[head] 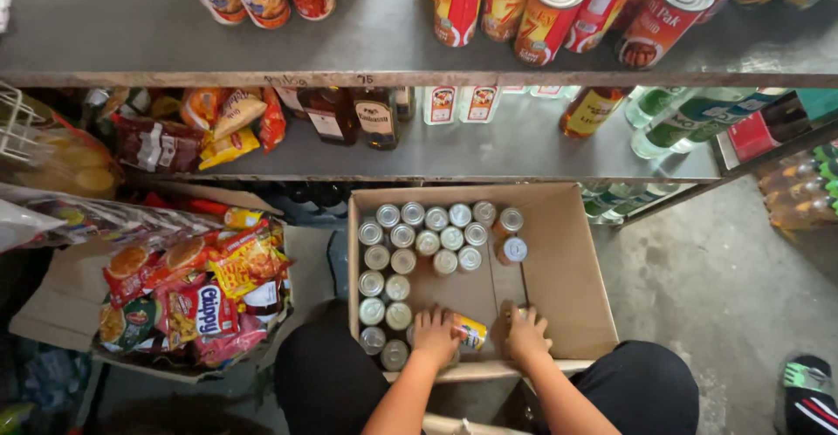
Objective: The recorder is taking canned food items out of a cardboard box and arranging them neatly on a grocery store shelf.
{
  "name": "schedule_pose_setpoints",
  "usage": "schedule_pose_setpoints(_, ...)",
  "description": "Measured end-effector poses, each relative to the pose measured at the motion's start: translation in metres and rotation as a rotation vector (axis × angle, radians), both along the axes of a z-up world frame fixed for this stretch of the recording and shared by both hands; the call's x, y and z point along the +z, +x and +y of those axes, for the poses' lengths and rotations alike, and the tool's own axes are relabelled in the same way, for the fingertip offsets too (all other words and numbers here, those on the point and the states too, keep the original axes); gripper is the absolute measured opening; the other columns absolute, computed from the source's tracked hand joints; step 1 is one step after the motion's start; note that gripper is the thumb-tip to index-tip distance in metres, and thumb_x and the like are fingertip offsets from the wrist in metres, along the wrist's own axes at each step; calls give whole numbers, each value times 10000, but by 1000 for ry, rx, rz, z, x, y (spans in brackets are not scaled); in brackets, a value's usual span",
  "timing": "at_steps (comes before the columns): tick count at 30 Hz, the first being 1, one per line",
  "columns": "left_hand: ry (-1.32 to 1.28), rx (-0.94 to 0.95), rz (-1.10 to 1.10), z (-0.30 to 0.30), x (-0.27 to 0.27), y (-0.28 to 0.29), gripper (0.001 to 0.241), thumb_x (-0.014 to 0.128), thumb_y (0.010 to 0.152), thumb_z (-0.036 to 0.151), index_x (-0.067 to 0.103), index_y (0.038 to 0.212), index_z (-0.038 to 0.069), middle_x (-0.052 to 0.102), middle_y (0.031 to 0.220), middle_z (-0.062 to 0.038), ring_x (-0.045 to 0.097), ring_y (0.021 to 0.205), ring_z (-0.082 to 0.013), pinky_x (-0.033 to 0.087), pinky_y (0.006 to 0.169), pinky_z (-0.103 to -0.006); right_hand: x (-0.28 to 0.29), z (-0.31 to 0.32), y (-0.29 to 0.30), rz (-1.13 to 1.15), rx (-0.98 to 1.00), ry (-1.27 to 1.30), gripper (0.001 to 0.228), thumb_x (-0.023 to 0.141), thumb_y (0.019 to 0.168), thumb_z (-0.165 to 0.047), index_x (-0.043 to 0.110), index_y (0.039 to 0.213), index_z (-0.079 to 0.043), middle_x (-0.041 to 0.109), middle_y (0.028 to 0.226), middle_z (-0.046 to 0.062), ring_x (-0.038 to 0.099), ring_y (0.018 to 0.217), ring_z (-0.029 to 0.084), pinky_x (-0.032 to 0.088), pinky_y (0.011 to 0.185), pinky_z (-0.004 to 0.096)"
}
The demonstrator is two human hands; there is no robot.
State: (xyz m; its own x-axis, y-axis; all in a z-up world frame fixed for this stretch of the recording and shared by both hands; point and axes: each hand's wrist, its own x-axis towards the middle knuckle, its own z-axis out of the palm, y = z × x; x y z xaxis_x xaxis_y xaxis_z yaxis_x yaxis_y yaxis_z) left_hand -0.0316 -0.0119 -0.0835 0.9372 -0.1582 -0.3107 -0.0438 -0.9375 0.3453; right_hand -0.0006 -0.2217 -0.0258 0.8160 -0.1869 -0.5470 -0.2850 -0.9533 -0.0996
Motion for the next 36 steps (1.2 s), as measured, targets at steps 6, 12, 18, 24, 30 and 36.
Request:
schedule_pose_setpoints(6, 253, -334, 366, 7, 49, 2, 1176, 707, 819, 658, 126, 1655, 69, 446, 1556, -202, 273, 1508, -425, -58, 1233, -629, -18, -7, 8, -59, 112, -51, 525, 687, 904, -245, 510, 1397, -251, 456, 1433, 129, 486, 1339, 395, 523, 1006, 572)
schedule_pose_setpoints(12, 196, -267, 306, -4, 29, -4, 1200, 793, 781, 614, 192, 1622, 6, 567, 1454, -213, 408, 1438, -407, -72, 1250, -625, -10, -5, 15, -199, 128, 195, 556, 686, 820, -68, 537, 1338, -208, 423, 1406, 207, 567, 1161, 460, 546, 954, 523)
schedule_pose_setpoints(18, 169, -232, 251, -3, 30, -6, 1223, 840, 743, 549, 180, 1601, -22, 597, 1388, -202, 487, 1345, -380, -27, 1233, -624, -23, -3, 12, -263, 138, 236, 465, 711, 823, -66, 580, 1254, -180, 469, 1329, 226, 590, 1108, 473, 545, 953, 512)
schedule_pose_setpoints(24, 128, -268, 258, 1, 51, -5, 1135, 825, 795, 480, 204, 1608, -13, 625, 1330, -251, 481, 1342, -421, 17, 1232, -639, 3, 2, 11, -212, 43, 224, 556, 771, 792, -66, 547, 1285, -190, 478, 1340, 210, 536, 1194, 461, 536, 956, 524)
schedule_pose_setpoints(30, 49, -221, 169, 6, 55, -11, 1164, 850, 750, 461, 204, 1588, -25, 609, 1339, -227, 512, 1285, -420, 80, 1209, -650, -33, -18, 12, -206, 32, 208, 667, 786, 808, -150, 483, 1398, -223, 554, 1322, 184, 527, 1236, 440, 533, 985, 522)
schedule_pose_setpoints(36, 55, -191, 192, 5, 57, -12, 1150, 828, 767, 445, 193, 1603, -23, 614, 1340, -225, 502, 1319, -400, 80, 1220, -649, -1, -9, 2, -270, 50, 236, 681, 810, 787, -158, 478, 1379, -213, 534, 1309, 179, 527, 1217, 445, 527, 976, 525)
